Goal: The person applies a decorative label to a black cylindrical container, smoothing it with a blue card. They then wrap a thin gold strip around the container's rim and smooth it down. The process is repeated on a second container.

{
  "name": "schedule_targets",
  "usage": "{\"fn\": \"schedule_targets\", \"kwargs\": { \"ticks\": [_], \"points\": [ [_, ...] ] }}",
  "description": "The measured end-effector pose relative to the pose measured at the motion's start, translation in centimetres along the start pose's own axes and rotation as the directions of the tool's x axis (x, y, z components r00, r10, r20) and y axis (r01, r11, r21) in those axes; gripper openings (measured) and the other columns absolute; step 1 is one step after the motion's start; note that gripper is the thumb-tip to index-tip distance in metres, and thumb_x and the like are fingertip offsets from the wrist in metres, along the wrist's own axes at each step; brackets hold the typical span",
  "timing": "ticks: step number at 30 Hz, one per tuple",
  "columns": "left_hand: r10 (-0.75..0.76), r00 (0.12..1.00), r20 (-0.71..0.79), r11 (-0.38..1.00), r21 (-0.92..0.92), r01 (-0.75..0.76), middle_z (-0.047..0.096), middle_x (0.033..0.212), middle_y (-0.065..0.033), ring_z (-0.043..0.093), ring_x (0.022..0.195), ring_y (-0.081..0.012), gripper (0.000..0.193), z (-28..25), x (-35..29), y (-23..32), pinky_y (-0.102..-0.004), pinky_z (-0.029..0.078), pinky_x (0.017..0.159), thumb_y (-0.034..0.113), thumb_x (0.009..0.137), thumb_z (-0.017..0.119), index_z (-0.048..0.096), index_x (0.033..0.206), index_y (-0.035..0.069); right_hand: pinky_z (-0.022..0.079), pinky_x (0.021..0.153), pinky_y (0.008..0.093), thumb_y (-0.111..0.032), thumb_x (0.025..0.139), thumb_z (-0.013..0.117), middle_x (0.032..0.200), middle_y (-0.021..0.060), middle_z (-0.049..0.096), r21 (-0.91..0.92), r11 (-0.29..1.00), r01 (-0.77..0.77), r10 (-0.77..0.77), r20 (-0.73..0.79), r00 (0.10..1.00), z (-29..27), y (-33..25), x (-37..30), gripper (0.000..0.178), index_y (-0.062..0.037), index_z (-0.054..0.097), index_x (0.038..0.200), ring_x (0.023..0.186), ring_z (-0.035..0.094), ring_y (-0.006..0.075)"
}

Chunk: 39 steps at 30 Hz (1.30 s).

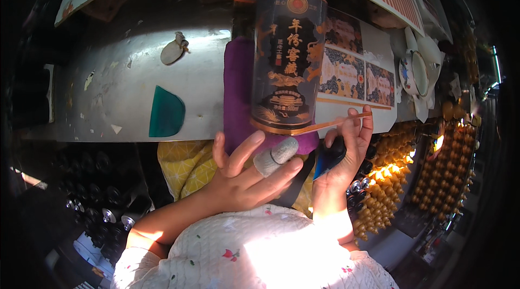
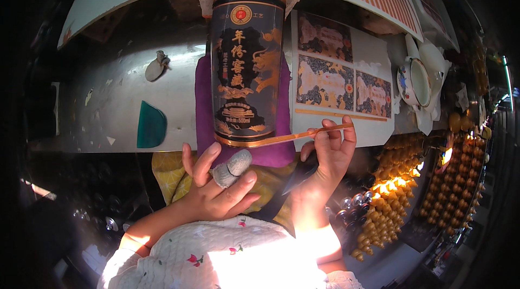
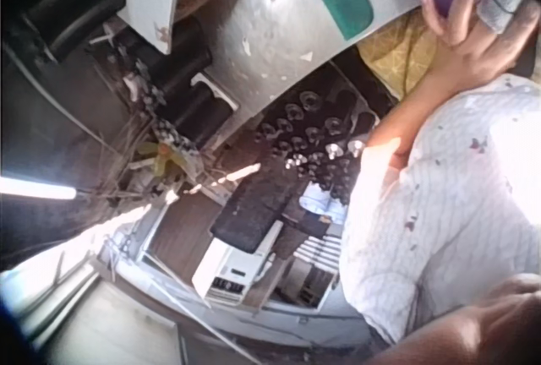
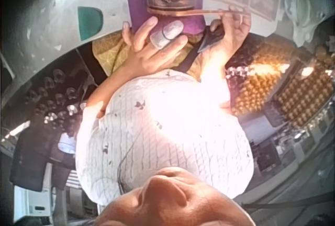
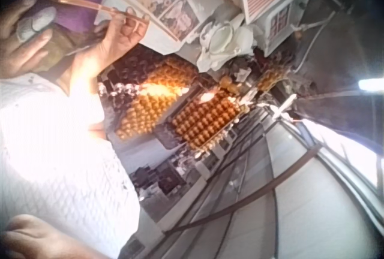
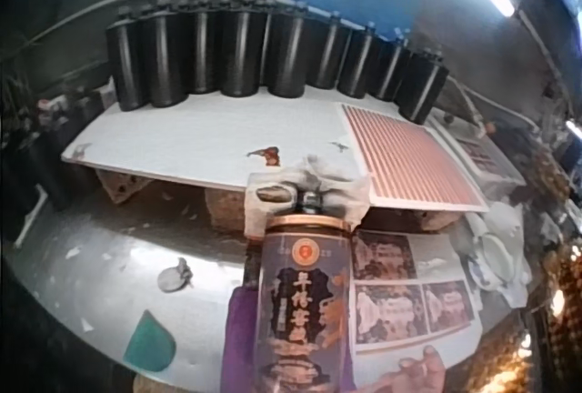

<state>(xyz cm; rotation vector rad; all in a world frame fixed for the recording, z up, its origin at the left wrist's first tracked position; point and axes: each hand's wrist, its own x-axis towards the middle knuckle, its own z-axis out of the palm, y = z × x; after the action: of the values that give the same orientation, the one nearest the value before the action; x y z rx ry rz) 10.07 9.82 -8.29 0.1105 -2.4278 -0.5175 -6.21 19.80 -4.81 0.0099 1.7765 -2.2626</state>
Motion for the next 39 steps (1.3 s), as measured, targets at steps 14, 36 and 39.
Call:
{"fn": "schedule_targets", "kwargs": {
  "ticks": [14, 36, 39],
  "points": [
    [-0.332, 0.938, 0.101, 0.935, -0.098, 0.341, 0.044, 0.143, -0.0274, 0.029, 0.140, -0.0504, 0.102, -0.4, -1.0, -0.4, -0.0726, -0.002, 0.110, 0.054, 0.082, 0.073, 0.028, 0.150, -0.007, 0.039, 0.056, 0.0210, -0.007, 0.094, 0.067, 0.115, 0.0015, 0.057, 0.035, 0.998, -0.058, 0.059, -0.024, 0.998, 0.5, 0.1, 0.2, 0.052, -0.0097, 0.044, 0.141, 0.065, 0.048, 0.0064],
    [-0.332, 0.937, 0.113, 0.940, -0.050, 0.339, 0.031, 0.146, -0.0292, 0.023, 0.140, -0.0520, 0.108, -0.5, -0.3, -0.6, -0.0727, -0.004, 0.110, 0.062, 0.076, 0.074, 0.034, 0.148, -0.009, 0.042, 0.071, 0.0195, -0.027, 0.068, 0.093, 0.143, 0.0155, 0.043, -0.247, 0.951, 0.188, -0.089, 0.364, 0.927, 1.9, 0.3, 0.1, 0.118, -0.0115, 0.017, 0.157, 0.100, 0.053, 0.0140],
    [-0.319, 0.944, 0.087, 0.946, -0.040, 0.323, 0.032, 0.145, -0.0280, 0.025, 0.139, -0.0518, 0.108, -0.3, -0.7, -0.7, -0.0735, -0.002, 0.110, 0.062, 0.075, 0.075, 0.036, 0.147, -0.008, 0.042, 0.071, 0.0194, -0.026, 0.068, 0.093, 0.143, 0.0155, 0.044, -0.237, 0.960, 0.151, -0.052, 0.378, 0.924, 1.9, 0.1, 0.3, 0.119, -0.0115, 0.017, 0.158, 0.100, 0.052, 0.0133]
  ]
}}
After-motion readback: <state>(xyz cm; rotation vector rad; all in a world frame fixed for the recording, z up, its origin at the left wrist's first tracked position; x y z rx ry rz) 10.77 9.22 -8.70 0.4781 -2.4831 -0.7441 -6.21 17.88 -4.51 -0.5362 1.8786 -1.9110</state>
